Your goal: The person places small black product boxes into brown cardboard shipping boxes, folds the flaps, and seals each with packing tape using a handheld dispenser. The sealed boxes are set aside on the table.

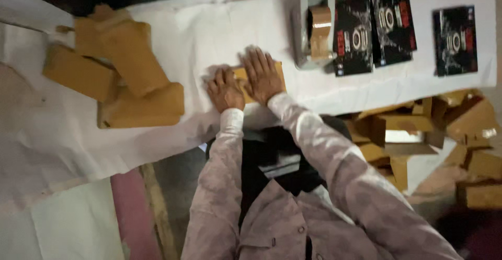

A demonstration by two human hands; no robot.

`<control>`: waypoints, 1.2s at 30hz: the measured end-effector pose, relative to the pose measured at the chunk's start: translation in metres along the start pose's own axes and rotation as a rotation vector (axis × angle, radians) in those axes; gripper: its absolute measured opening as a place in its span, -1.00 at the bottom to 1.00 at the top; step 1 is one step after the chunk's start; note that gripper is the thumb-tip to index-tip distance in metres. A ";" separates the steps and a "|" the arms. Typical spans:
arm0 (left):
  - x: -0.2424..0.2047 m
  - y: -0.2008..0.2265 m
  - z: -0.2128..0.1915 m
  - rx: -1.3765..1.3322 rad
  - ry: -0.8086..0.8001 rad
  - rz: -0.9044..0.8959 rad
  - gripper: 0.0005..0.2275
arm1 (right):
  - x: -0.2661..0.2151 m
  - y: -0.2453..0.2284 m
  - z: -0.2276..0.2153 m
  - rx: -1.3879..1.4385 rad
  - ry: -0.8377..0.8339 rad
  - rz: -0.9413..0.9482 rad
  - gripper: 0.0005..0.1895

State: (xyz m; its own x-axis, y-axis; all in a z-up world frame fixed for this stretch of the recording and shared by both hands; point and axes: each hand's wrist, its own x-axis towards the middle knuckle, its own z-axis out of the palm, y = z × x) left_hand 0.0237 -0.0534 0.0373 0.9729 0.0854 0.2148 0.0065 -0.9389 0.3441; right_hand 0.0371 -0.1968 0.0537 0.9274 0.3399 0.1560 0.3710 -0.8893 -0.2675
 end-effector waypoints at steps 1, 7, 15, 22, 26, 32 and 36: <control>-0.002 0.000 -0.001 0.031 0.001 -0.006 -0.67 | 0.003 0.006 -0.001 0.041 -0.037 0.032 -0.20; 0.004 0.009 -0.008 0.121 0.006 -0.080 -0.70 | -0.014 0.026 -0.010 0.090 0.007 0.222 -0.20; 0.005 0.008 -0.010 0.132 0.025 -0.029 -0.74 | -0.024 0.029 0.008 0.110 0.041 0.301 -0.35; 0.008 0.014 -0.018 0.124 -0.031 -0.070 -0.78 | -0.008 0.039 0.015 -0.047 0.211 0.217 -0.50; 0.006 0.018 -0.019 0.153 0.015 -0.061 -0.77 | -0.016 0.036 0.016 0.144 0.148 0.275 -0.65; 0.017 0.027 -0.035 0.136 0.055 -0.068 -0.56 | -0.003 0.028 -0.010 -0.008 0.114 0.199 -0.37; 0.022 0.036 -0.026 0.189 -0.051 -0.196 -0.49 | -0.003 0.019 -0.014 -0.102 0.055 0.215 -0.30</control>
State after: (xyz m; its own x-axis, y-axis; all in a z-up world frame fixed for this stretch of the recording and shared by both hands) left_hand 0.0392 -0.0764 0.0786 0.9593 0.2589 0.1128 0.2339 -0.9522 0.1967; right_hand 0.0409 -0.2193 0.0617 0.9795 0.1251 0.1578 0.1563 -0.9665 -0.2035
